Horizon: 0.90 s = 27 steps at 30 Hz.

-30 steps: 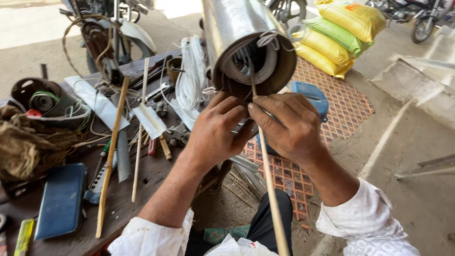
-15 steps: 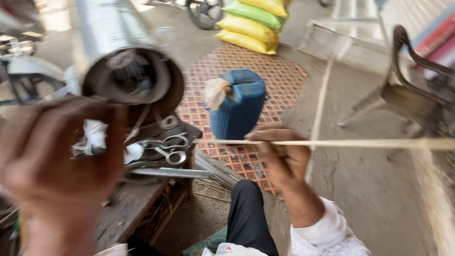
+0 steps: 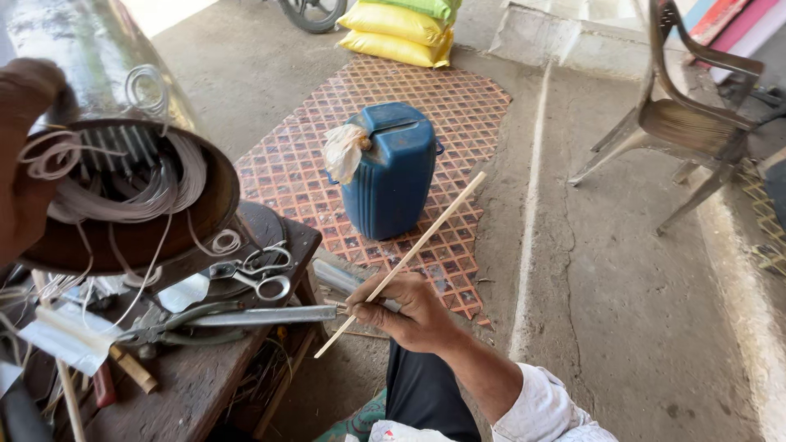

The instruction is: The person sits at a low workbench and winds white wire inside a metal drum, using a wooden stick to guide and press the coils. They reposition the drum, adjust the coiled wire by hand, and use pliers to work on the wire ends.

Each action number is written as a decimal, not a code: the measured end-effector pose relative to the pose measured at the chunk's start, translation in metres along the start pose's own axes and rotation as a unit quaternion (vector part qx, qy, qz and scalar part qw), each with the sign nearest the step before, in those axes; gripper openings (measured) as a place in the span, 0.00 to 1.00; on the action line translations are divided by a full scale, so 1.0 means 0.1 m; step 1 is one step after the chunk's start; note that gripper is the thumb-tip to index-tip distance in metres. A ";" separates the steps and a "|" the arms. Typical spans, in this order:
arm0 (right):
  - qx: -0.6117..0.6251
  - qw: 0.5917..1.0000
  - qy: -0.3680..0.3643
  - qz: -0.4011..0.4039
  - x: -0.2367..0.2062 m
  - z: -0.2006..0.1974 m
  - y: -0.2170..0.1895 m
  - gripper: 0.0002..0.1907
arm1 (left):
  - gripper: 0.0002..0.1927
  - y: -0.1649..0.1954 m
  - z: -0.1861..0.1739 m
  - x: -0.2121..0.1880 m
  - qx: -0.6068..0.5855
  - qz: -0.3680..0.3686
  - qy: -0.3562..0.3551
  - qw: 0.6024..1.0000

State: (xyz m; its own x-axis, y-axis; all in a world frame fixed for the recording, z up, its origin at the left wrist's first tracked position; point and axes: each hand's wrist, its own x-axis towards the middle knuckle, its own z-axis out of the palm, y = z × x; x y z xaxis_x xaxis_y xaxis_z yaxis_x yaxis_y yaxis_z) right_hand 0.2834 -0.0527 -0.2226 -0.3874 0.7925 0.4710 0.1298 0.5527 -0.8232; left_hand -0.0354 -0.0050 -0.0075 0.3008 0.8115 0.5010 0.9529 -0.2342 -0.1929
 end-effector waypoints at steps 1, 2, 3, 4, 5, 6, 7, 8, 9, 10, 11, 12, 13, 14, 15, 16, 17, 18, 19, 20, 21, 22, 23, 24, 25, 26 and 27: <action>0.012 1.000 0.005 0.002 0.00 0.01 0.02 0.06 | 0.28 0.01 -0.07 -0.02 0.029 -0.013 -0.019 0.999; 0.028 1.000 0.005 0.003 0.01 0.02 0.06 0.06 | 0.29 0.00 -0.13 -0.04 0.059 -0.028 -0.035 0.997; 0.048 0.999 0.000 0.002 0.02 0.04 0.10 0.06 | 0.30 -0.02 -0.18 -0.08 0.095 -0.045 -0.056 0.993; 0.082 0.997 0.002 0.002 0.02 0.06 0.14 0.06 | 0.31 -0.05 -0.22 -0.12 0.132 -0.066 -0.082 0.986; 0.118 0.993 0.002 0.002 0.03 0.09 0.18 0.06 | 0.32 -0.10 -0.26 -0.17 0.168 -0.084 -0.111 0.976; 0.147 0.989 0.006 0.020 0.03 0.11 0.22 0.07 | 0.34 -0.15 -0.27 -0.21 0.200 -0.100 -0.138 0.965; 0.175 0.984 0.010 0.041 0.02 0.14 0.25 0.08 | 0.35 -0.20 -0.27 -0.25 0.228 -0.119 -0.174 0.951; 0.180 0.983 0.010 0.040 0.03 0.15 0.27 0.09 | 0.36 -0.24 -0.24 -0.28 0.215 -0.106 -0.122 0.963; 0.182 0.983 0.012 0.035 0.03 0.16 0.29 0.10 | 0.34 -0.30 -0.22 -0.33 0.178 -0.065 -0.036 0.981; 0.190 0.981 0.009 0.036 0.03 0.17 0.30 0.10 | 0.32 -0.33 -0.16 -0.36 0.140 -0.020 0.055 0.988; 0.196 0.980 0.011 0.041 0.04 0.17 0.31 0.10 | 0.32 -0.35 -0.09 -0.41 0.121 -0.020 0.085 0.989; 0.199 0.979 0.016 0.045 0.05 0.18 0.31 0.10 | 0.32 -0.35 0.00 -0.44 0.100 -0.018 0.117 0.988; 0.199 0.979 0.012 0.029 0.07 0.18 0.30 0.09 | 0.32 -0.37 0.08 -0.48 0.078 -0.014 0.150 0.986; 0.198 0.980 0.011 0.014 0.09 0.19 0.29 0.09 | 0.32 -0.37 0.18 -0.53 0.054 -0.045 0.137 0.988; 0.196 0.981 0.010 -0.001 0.11 0.19 0.26 0.08 | 0.33 -0.35 0.27 -0.59 0.028 -0.075 0.124 0.989; 0.193 0.981 0.017 -0.011 0.14 0.20 0.22 0.08 | 0.34 -0.32 0.36 -0.64 0.002 -0.105 0.112 0.988; 0.190 0.981 0.024 -0.020 0.16 0.20 0.17 0.09 | 0.33 -0.28 0.45 -0.69 -0.028 -0.115 0.143 0.983; 0.186 0.982 0.031 -0.030 0.18 0.20 0.10 0.10 | 0.31 -0.24 0.53 -0.73 -0.058 -0.125 0.175 0.975; 0.184 0.980 0.039 -0.062 0.21 0.19 0.03 0.09 | 0.30 -0.18 0.60 -0.77 -0.088 -0.133 0.207 0.965; 0.183 0.978 0.047 -0.094 0.22 0.16 -0.06 0.08 | 0.30 -0.12 0.66 -0.80 -0.130 -0.143 0.227 0.955; 0.181 0.974 0.055 -0.126 0.24 0.14 -0.16 0.07 | 0.31 -0.07 0.71 -0.82 -0.170 -0.152 0.247 0.942; 0.157 0.974 0.071 -0.146 0.25 0.11 -0.25 0.08 | 0.31 -0.02 0.76 -0.83 -0.210 -0.161 0.267 0.927; 0.132 0.974 0.087 -0.165 0.26 0.07 -0.35 0.08 | 0.31 0.02 0.80 -0.84 -0.237 -0.170 0.278 0.915; 0.107 0.972 0.104 -0.183 0.27 0.05 -0.43 0.08 | 0.30 0.05 0.83 -0.85 -0.265 -0.179 0.288 0.903; 0.101 0.971 0.103 -0.190 0.27 0.03 -0.50 0.09 | 0.30 0.07 0.86 -0.86 -0.292 -0.189 0.298 0.889; 0.094 0.971 0.101 -0.195 0.27 0.02 -0.56 0.09 | 0.28 0.08 0.87 -0.87 -0.293 -0.183 0.303 0.888; 0.086 0.972 0.098 -0.198 0.28 0.03 -0.60 0.09 | 0.27 0.09 0.88 -0.88 -0.294 -0.178 0.307 0.888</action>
State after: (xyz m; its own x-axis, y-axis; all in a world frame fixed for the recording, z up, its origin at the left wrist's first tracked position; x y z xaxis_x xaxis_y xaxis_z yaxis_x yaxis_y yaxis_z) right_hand 0.2621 -0.0642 -0.1608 -0.1927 0.5705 0.7984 -0.1551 0.7857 -0.5989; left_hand -0.0570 -0.0314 -0.1277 -0.2294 0.4882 0.8420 0.7938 -0.4068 0.4521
